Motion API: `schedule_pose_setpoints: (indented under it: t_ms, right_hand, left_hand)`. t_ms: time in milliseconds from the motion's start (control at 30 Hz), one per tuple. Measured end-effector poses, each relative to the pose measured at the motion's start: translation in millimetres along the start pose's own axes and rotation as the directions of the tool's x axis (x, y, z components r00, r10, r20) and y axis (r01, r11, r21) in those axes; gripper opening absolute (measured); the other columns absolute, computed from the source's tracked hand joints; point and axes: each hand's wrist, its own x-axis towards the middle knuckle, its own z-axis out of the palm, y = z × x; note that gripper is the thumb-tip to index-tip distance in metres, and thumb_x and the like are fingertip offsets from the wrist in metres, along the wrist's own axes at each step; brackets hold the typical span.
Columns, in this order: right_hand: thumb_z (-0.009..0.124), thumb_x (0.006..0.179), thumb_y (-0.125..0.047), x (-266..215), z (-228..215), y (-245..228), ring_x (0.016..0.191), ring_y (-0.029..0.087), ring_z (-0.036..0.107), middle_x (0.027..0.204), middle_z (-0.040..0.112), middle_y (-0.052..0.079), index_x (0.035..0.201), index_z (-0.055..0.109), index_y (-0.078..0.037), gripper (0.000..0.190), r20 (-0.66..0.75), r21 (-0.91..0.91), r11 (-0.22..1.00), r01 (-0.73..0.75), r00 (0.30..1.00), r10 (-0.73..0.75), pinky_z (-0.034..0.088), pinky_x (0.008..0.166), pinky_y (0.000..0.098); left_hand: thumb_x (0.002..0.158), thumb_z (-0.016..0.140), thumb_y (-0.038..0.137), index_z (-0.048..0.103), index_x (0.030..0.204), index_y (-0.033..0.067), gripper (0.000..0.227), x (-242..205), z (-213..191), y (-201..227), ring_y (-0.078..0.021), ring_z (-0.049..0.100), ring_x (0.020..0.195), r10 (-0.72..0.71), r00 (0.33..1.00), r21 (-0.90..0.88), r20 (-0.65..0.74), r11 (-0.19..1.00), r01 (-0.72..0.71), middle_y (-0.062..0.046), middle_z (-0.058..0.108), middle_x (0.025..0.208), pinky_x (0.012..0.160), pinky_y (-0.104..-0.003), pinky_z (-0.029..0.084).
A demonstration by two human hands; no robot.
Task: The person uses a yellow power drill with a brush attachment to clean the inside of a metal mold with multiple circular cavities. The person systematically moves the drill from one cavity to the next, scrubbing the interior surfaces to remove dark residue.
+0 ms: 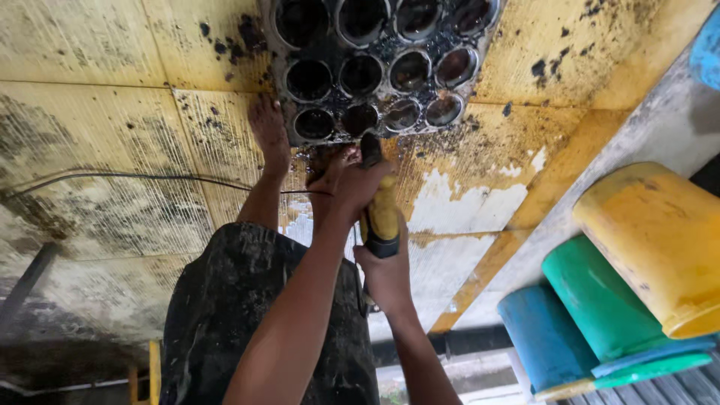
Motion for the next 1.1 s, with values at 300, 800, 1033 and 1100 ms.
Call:
schedule_pose_setpoints:
  t_ms: [300,800,1033,1100]
  right_hand:
    - [0.070,0.092,-0.001,25,-9,45,0.078,0.022,0.063,0.095,0.066,0.017,0.118,0.063,0.016,0.032,0.136,-0.035,0.970,-0.241,0.960,0.243,0.052,0.067,0.0342]
    - [0.068,0.081,0.000,30,-30,32,0.064,0.017,0.062,0.079,0.067,0.009,0.112,0.060,0.003,0.032,0.075,-0.089,0.959,-0.268,0.959,0.275,0.052,0.058,0.0310]
    - [0.070,0.077,0.004,34,-31,32,0.071,0.014,0.064,0.092,0.067,0.006,0.141,0.048,-0.006,0.069,0.056,-0.117,0.980,-0.161,0.984,0.169,0.054,0.061,0.0307]
    - [0.072,0.077,0.004,33,-33,34,0.072,0.015,0.064,0.092,0.066,0.007,0.140,0.050,-0.003,0.068,0.032,-0.085,0.993,-0.080,0.996,0.083,0.055,0.062,0.0304]
  left_hand:
    - [0.070,0.073,0.057,0.074,0.104,0.0010,0.066,7,-9,11,-0.0293,0.074,0.094,-0.034,0.991,0.390,-0.126,0.917,0.081,-0.018,0.077,0.103,0.084,-0.039,0.055]
    - [0.070,0.075,0.051,0.075,0.108,0.0038,0.061,9,4,17,-0.0299,0.073,0.099,-0.045,0.986,0.316,-0.159,0.944,0.094,-0.015,0.076,0.106,0.085,-0.042,0.054]
    - [0.073,0.072,0.049,0.075,0.108,0.0041,0.057,12,11,5,-0.0273,0.075,0.096,0.071,0.984,0.142,-0.164,0.989,-0.047,-0.015,0.079,0.105,0.085,-0.040,0.055]
    - [0.075,0.072,0.049,0.075,0.109,0.0035,0.057,6,10,-2,-0.0265,0.075,0.097,0.055,0.987,0.127,-0.154,0.991,-0.035,-0.014,0.079,0.106,0.085,-0.039,0.055]
